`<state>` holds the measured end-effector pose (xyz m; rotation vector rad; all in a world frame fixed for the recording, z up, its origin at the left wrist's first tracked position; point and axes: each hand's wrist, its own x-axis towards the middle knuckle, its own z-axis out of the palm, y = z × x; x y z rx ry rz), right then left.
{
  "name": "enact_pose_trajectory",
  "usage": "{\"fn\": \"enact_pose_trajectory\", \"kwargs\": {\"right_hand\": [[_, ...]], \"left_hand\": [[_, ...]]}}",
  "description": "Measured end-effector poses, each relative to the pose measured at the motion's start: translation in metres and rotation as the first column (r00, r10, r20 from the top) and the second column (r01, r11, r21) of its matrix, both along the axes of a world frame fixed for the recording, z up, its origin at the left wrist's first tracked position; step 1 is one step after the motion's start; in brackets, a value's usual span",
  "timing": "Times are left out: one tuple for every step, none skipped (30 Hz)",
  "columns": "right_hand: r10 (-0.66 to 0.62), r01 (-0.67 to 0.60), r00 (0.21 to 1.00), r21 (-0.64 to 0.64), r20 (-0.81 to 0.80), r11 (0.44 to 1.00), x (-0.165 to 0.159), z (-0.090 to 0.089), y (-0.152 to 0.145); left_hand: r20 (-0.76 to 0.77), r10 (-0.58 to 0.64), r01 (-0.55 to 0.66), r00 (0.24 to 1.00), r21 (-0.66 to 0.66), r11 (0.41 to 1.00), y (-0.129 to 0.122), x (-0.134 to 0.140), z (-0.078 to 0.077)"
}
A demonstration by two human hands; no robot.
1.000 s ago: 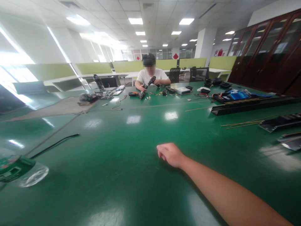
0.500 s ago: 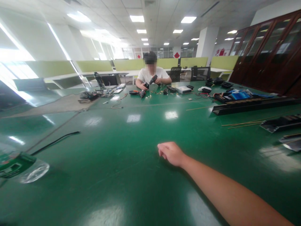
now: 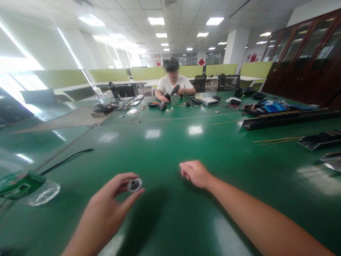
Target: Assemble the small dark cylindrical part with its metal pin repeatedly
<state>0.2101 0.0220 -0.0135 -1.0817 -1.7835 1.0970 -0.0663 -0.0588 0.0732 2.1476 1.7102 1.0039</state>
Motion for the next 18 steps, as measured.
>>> {"fn": "enact_pose_trajectory", "kwargs": {"right_hand": [[0.000,0.000,1.000,0.002,0.000,1.000,0.000,0.001,0.000],[-0.003,0.003,1.000,0.002,-0.005,1.000,0.000,0.001,0.000],[-0.007,0.007,1.000,-0.003,-0.018,1.000,0.000,0.001,-0.001],[-0.011,0.011,0.999,-0.012,-0.041,1.000,0.000,0.001,-0.001],[-0.014,0.013,0.998,-0.024,-0.067,1.000,0.000,0.001,-0.001],[-0.017,0.014,0.996,-0.034,-0.091,0.999,0.000,0.000,-0.002],[-0.017,0.013,0.995,-0.040,-0.102,0.999,-0.001,-0.001,-0.002],[-0.016,0.013,0.995,-0.038,-0.102,0.999,-0.001,-0.002,-0.002],[-0.015,0.013,0.996,-0.029,-0.090,1.000,-0.002,-0.003,-0.003],[-0.014,0.013,0.997,-0.017,-0.072,1.000,-0.002,-0.004,-0.003],[-0.014,0.013,0.998,-0.007,-0.055,1.000,-0.003,-0.005,-0.003],[-0.013,0.013,0.999,-0.002,-0.041,1.000,-0.003,-0.005,-0.004],[-0.011,0.011,0.999,0.000,-0.030,1.000,-0.003,-0.005,-0.004],[-0.009,0.009,1.000,-0.001,-0.021,1.000,-0.003,-0.005,-0.004],[-0.006,0.006,1.000,-0.003,-0.012,1.000,-0.003,-0.004,-0.004],[-0.002,0.002,1.000,-0.003,-0.004,1.000,-0.002,-0.003,-0.005],[0.001,-0.001,1.000,0.001,0.001,1.000,-0.002,-0.002,-0.005],[0.003,-0.003,1.000,0.007,0.003,1.000,-0.002,-0.001,-0.005]], "left_hand": [[0.030,-0.058,0.060,0.998,-0.052,0.997,0.015,0.016,-0.003],[0.065,-0.103,0.108,0.993,-0.070,0.992,0.030,0.032,-0.008],[0.091,-0.142,0.150,0.986,-0.080,0.985,0.042,0.047,-0.014],[0.103,-0.175,0.183,0.979,-0.081,0.980,0.053,0.060,-0.021],[0.109,-0.195,0.203,0.975,-0.070,0.977,0.060,0.069,-0.029],[0.109,-0.205,0.212,0.973,-0.058,0.976,0.066,0.076,-0.037],[0.102,-0.211,0.217,0.972,-0.044,0.975,0.069,0.078,-0.046],[0.090,-0.218,0.221,0.972,-0.028,0.975,0.071,0.078,-0.054],[0.076,-0.228,0.230,0.971,-0.014,0.973,0.071,0.076,-0.061],[0.061,-0.240,0.240,0.969,-0.004,0.971,0.072,0.073,-0.066],[0.047,-0.252,0.253,0.966,-0.001,0.968,0.072,0.070,-0.071],[0.041,-0.262,0.262,0.964,0.000,0.965,0.072,0.066,-0.074],[0.042,-0.264,0.265,0.963,-0.001,0.964,0.072,0.064,-0.076],[0.048,-0.259,0.259,0.965,0.000,0.966,0.073,0.062,-0.077],[0.053,-0.250,0.250,0.967,0.003,0.968,0.073,0.062,-0.077],[0.054,-0.241,0.241,0.969,0.011,0.971,0.074,0.062,-0.076],[0.051,-0.234,0.233,0.971,0.021,0.972,0.075,0.062,-0.076],[0.047,-0.230,0.229,0.972,0.029,0.973,0.075,0.063,-0.075]]}}
